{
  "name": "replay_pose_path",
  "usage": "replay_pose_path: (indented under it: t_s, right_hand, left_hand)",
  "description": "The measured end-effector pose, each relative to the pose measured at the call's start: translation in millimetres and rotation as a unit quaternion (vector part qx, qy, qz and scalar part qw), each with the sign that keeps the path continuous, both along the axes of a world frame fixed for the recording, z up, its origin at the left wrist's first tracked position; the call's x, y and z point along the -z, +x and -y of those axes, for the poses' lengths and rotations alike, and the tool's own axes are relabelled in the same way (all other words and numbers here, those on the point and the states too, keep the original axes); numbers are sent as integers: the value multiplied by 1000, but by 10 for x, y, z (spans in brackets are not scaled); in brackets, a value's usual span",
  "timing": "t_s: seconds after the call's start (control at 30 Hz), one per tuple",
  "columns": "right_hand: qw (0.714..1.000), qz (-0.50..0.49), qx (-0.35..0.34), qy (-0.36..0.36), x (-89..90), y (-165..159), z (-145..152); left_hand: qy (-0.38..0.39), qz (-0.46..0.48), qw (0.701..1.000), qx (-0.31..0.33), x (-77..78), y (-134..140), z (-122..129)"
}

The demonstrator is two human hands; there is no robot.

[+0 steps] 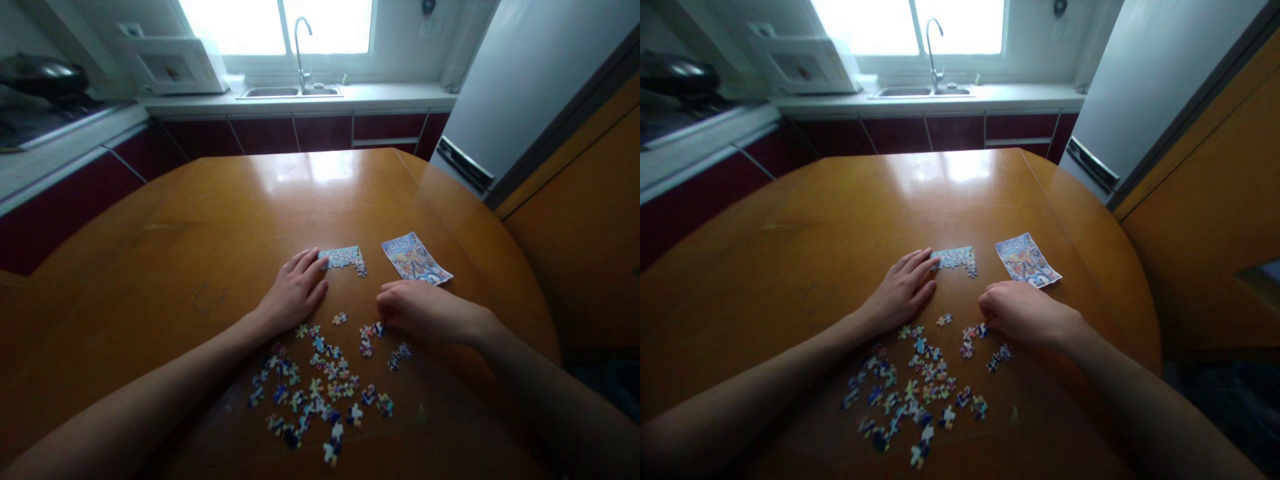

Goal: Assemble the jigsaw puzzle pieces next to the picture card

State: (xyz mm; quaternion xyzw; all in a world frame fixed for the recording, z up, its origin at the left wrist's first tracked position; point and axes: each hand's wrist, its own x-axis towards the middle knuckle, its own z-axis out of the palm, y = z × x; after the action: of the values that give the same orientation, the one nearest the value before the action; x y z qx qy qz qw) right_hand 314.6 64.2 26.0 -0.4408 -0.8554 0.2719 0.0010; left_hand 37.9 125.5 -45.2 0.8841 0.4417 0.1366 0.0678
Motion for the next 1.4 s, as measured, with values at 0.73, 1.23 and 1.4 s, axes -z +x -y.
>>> replay_pose_path:
  t_s: [0.73, 1.23, 1.4]
  right_hand:
    - [999, -26, -18, 10, -83, -83, 61]
    - [994, -69, -80, -24, -135, -157, 146]
    - [993, -74, -88, -14, -87, -188, 162]
  left_hand:
    - [7, -5, 1000, 1, 25, 1, -13]
    - [9, -3, 1000, 0, 11, 16, -8]
    - [16, -5, 1000, 5, 18, 16, -15]
